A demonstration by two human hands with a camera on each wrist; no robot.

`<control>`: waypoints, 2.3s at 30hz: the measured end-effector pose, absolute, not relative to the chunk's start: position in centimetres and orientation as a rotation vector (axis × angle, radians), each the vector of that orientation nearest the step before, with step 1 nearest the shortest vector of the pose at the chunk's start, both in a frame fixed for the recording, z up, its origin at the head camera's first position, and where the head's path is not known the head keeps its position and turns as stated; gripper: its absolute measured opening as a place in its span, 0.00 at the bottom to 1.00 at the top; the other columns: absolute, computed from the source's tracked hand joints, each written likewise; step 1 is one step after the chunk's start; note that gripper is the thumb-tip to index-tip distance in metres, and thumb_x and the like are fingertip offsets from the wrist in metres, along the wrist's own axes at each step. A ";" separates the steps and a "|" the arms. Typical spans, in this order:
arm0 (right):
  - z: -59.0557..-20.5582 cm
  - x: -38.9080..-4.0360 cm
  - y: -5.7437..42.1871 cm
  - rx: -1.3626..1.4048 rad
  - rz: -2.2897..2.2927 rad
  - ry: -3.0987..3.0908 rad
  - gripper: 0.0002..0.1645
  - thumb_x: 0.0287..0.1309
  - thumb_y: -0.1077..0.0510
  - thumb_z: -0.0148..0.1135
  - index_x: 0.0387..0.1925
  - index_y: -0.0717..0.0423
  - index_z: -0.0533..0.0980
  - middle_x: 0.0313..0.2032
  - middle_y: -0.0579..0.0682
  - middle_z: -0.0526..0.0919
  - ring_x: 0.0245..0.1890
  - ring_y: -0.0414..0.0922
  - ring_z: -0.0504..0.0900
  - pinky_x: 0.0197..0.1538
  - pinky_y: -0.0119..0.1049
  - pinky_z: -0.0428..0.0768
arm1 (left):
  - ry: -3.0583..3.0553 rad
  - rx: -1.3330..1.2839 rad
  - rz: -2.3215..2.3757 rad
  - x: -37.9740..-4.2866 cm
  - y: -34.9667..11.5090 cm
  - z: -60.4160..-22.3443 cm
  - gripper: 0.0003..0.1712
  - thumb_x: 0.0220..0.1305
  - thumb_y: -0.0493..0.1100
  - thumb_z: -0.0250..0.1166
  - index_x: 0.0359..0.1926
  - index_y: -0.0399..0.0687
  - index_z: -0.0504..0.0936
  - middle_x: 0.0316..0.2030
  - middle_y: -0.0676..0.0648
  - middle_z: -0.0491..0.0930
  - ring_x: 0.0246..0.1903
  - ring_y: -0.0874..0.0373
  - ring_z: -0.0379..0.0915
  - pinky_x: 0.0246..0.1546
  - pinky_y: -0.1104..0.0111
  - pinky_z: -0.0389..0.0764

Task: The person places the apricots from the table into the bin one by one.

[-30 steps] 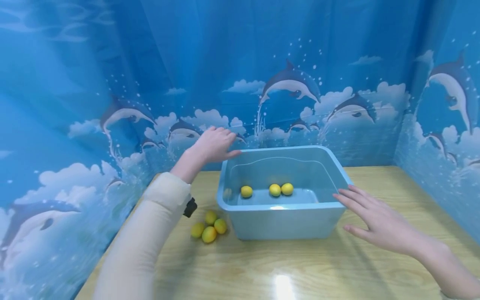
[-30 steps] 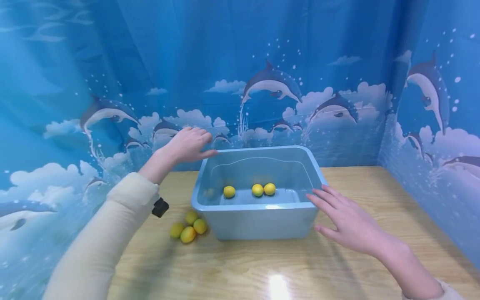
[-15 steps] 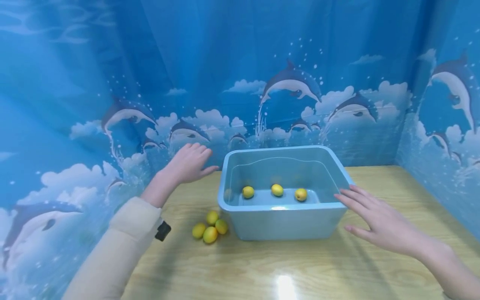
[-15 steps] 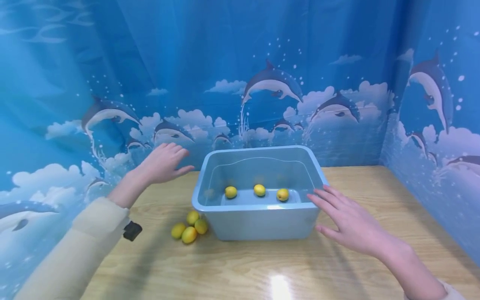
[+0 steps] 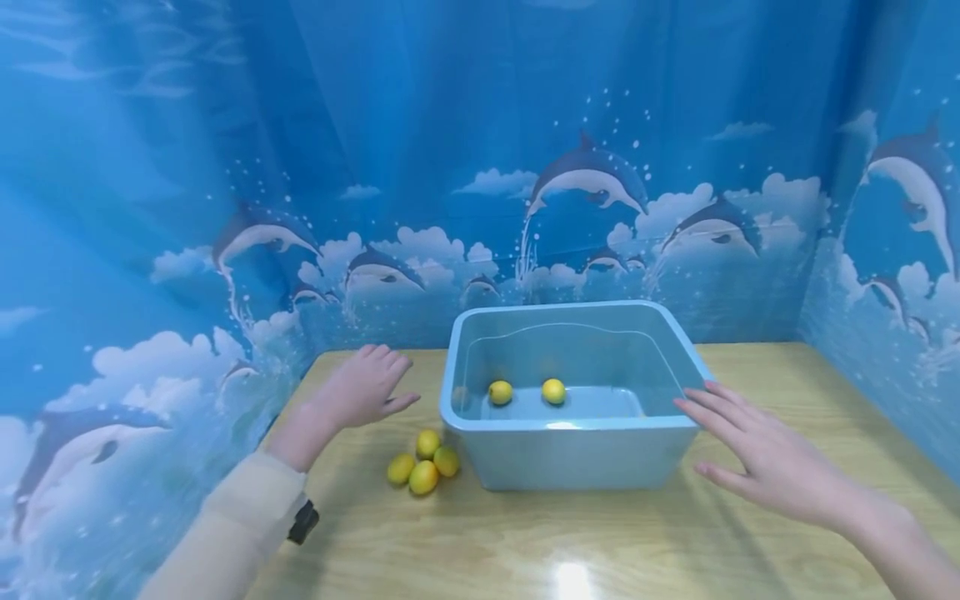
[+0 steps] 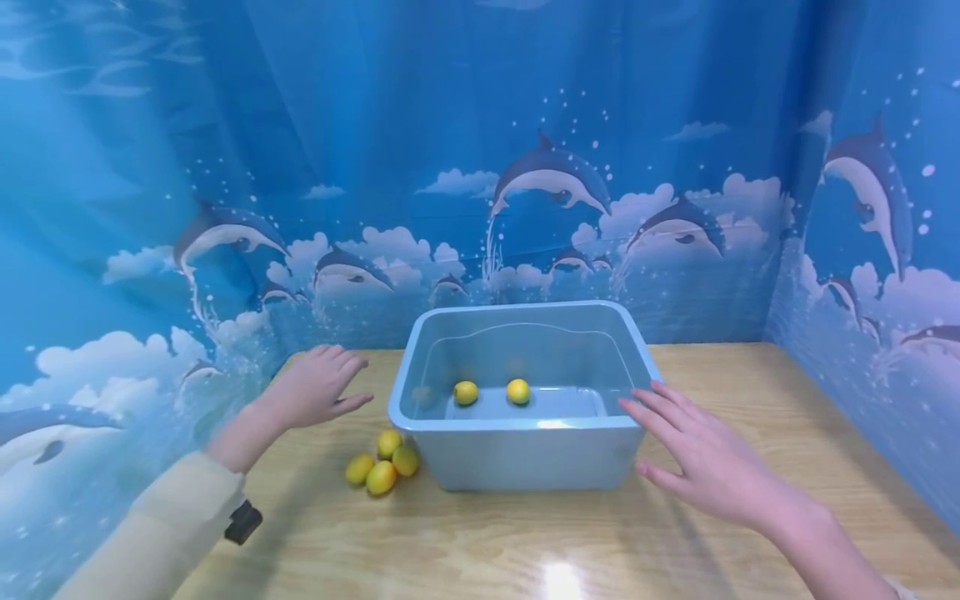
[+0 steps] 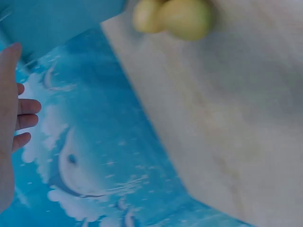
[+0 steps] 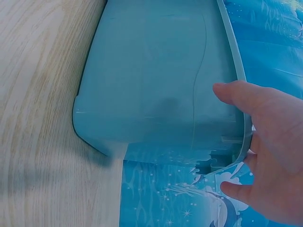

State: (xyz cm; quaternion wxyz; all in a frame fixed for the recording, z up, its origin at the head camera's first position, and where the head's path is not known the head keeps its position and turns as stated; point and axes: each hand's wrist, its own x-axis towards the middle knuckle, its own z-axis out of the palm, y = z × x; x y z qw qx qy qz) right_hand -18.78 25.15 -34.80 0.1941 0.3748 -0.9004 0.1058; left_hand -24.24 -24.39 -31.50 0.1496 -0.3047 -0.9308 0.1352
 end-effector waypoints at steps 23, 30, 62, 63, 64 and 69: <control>-34.6 -18.9 25.1 1.047 0.268 -2.543 0.46 0.49 0.47 0.68 0.68 0.47 0.57 0.62 0.55 0.65 0.66 0.52 0.56 0.58 0.54 0.65 | -2.953 -1.036 0.405 -21.2 -27.0 -40.9 0.45 0.57 0.71 0.52 0.59 0.39 0.70 0.53 0.41 0.74 0.53 0.47 0.69 0.57 0.53 0.65; -34.6 -18.8 25.1 1.041 0.267 -2.562 0.46 0.50 0.47 0.68 0.68 0.47 0.57 0.62 0.55 0.65 0.66 0.53 0.56 0.58 0.55 0.64 | -2.954 -1.048 0.370 -21.2 -26.9 -41.9 0.36 0.59 0.63 0.57 0.56 0.39 0.72 0.50 0.41 0.75 0.52 0.46 0.69 0.56 0.52 0.65; -34.5 -18.8 25.2 1.051 0.286 -2.559 0.45 0.49 0.49 0.68 0.68 0.48 0.59 0.62 0.56 0.65 0.65 0.55 0.57 0.59 0.56 0.63 | -2.878 -0.852 0.141 -23.3 -26.9 -37.5 0.23 0.52 0.58 0.67 0.39 0.45 0.77 0.32 0.49 0.76 0.35 0.53 0.72 0.46 0.53 0.71; -34.5 -18.8 25.2 1.050 0.284 -2.561 0.46 0.49 0.49 0.68 0.68 0.48 0.58 0.62 0.56 0.65 0.65 0.55 0.57 0.58 0.57 0.63 | -2.898 -0.830 0.136 -23.4 -26.7 -37.2 0.23 0.52 0.58 0.67 0.39 0.46 0.77 0.33 0.49 0.77 0.36 0.53 0.73 0.46 0.53 0.71; -34.5 -18.8 25.2 1.050 0.283 -2.562 0.46 0.49 0.49 0.68 0.68 0.48 0.58 0.62 0.56 0.64 0.65 0.55 0.57 0.58 0.57 0.63 | -2.916 -0.806 0.142 -23.5 -26.6 -36.8 0.23 0.52 0.59 0.66 0.40 0.46 0.77 0.34 0.49 0.77 0.36 0.53 0.73 0.46 0.54 0.72; -34.4 -18.9 25.2 1.056 0.274 -2.550 0.45 0.49 0.49 0.68 0.67 0.50 0.60 0.62 0.56 0.65 0.64 0.55 0.57 0.61 0.53 0.62 | -2.931 -0.765 0.138 -24.0 -26.0 -35.1 0.24 0.53 0.59 0.66 0.42 0.47 0.77 0.33 0.50 0.76 0.36 0.54 0.73 0.43 0.55 0.74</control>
